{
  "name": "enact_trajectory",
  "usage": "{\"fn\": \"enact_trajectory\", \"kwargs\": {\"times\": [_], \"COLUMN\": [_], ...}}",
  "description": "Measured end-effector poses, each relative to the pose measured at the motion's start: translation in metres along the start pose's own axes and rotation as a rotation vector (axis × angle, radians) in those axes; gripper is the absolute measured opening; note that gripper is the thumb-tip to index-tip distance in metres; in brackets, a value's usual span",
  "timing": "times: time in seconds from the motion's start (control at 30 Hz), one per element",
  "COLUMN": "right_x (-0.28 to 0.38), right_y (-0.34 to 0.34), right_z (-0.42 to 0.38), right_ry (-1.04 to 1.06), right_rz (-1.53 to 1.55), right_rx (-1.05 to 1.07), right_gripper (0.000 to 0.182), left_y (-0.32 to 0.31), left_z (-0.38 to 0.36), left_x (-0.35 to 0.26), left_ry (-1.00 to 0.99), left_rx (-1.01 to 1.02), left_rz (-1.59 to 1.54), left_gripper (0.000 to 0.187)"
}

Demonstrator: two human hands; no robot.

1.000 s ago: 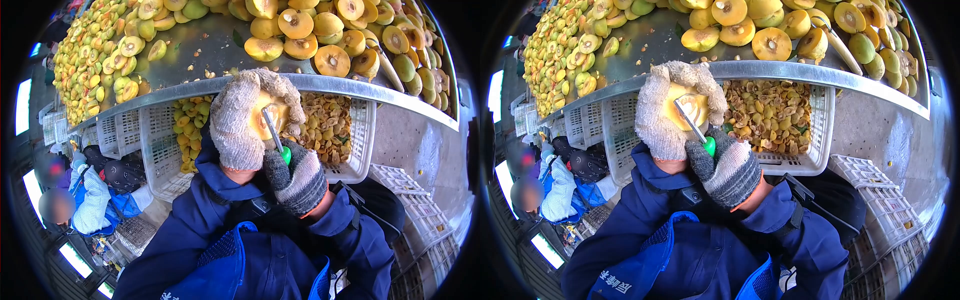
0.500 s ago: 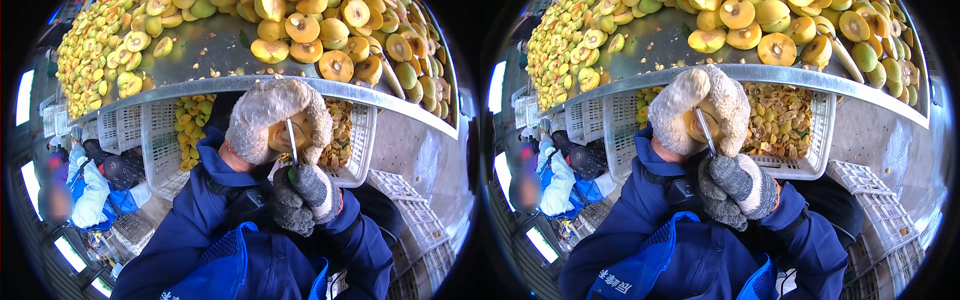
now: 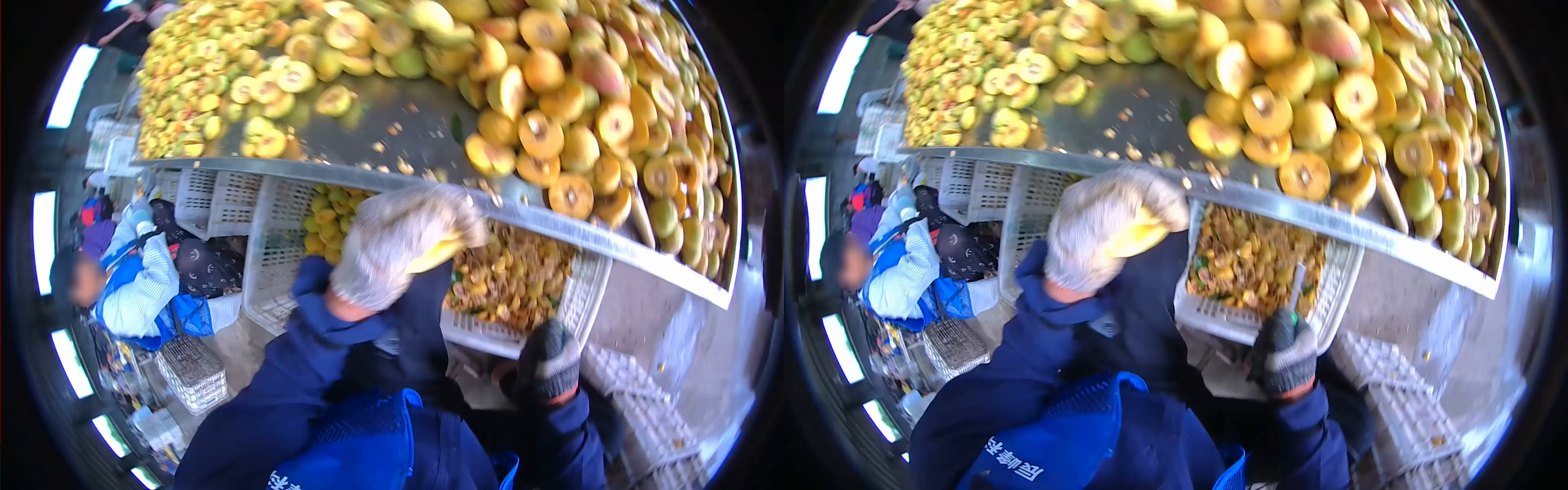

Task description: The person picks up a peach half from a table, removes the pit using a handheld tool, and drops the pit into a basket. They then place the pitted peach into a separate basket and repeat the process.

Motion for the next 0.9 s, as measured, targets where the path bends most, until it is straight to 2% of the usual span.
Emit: {"fn": "enact_trajectory", "kwargs": {"times": [0.03,0.1,0.13,0.17,0.23,0.3,0.37,0.4,0.43,0.5,0.57,0.6,0.63,0.67,0.77,0.83,0.9], "right_x": [0.029,0.032,0.037,0.047,0.061,0.045,0.054,0.057,0.059,0.067,0.077,0.087,0.098,0.107,0.114,0.132,0.132], "right_y": [0.004,0.003,0.003,-0.001,-0.014,-0.024,-0.031,-0.032,-0.032,-0.034,-0.037,-0.037,-0.036,-0.036,-0.041,-0.037,-0.036], "right_z": [-0.001,-0.001,-0.001,0.002,0.004,0.007,0.01,0.012,0.014,0.017,0.022,0.025,0.028,0.031,0.034,0.033,0.031], "right_ry": [-0.236,-0.115,-0.184,-0.169,-0.179,-0.109,-0.104,-0.1,-0.05,-0.035,0.011,0.03,0.051,0.046,0.073,0.206,0.201], "right_rz": [0.223,-0.034,0.106,0.099,0.17,0.089,0.111,0.068,0.028,0.011,0.06,0.03,-0.004,0.001,0.036,-0.128,-0.129], "right_rx": [0.071,-0.006,0.051,0.058,0.134,0.088,0.075,0.07,0.063,0.054,0.065,0.066,0.074,0.093,0.12,0.055,0.041], "right_gripper": [0.052,0.054,0.051,0.051,0.049,0.048,0.045,0.042,0.039,0.037,0.034,0.034,0.033,0.032,0.027,0.026,0.027], "left_y": [0.021,0.077,0.103,0.124,0.161,0.185,0.189,0.18,0.177,0.161,0.123,0.102,0.079,0.057,0.006,-0.017,-0.033], "left_z": [-0.015,-0.019,-0.02,-0.019,0.017,0.056,0.081,0.086,0.088,0.081,0.061,0.049,0.04,0.033,0.023,0.022,0.02], "left_x": [0.004,-0.02,-0.016,-0.007,0.011,0.063,0.118,0.116,0.117,0.116,0.07,0.05,0.039,0.025,0.0,-0.005,-0.003], "left_ry": [0.118,-0.183,-0.089,0.015,0.229,0.297,0.444,0.297,0.286,0.467,0.405,0.364,0.243,0.328,0.305,0.372,0.366], "left_rx": [-0.09,0.009,-0.1,-0.209,-0.417,-0.471,-0.407,-0.382,-0.365,-0.309,-0.35,-0.238,-0.138,-0.091,0.046,0.006,0.021], "left_rz": [-0.364,0.635,0.704,0.765,0.733,0.833,0.852,0.984,0.977,0.366,-0.182,-0.479,-0.638,-0.85,-1.097,-1.112,-1.154], "left_gripper": [0.025,0.024,0.023,0.022,0.034,0.05,0.056,0.054,0.054,0.042,0.018,0.02,0.023,0.028,0.049,0.059,0.061]}}
Point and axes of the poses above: each hand's wrist, its own z-axis towards the middle knuckle, its own y-axis out of the back of the hand, x = y × z, the point moved 3 cm from there along z, towards the middle knuckle, and after that the axes turned 5 degrees about -z, right-handed, at the moved point
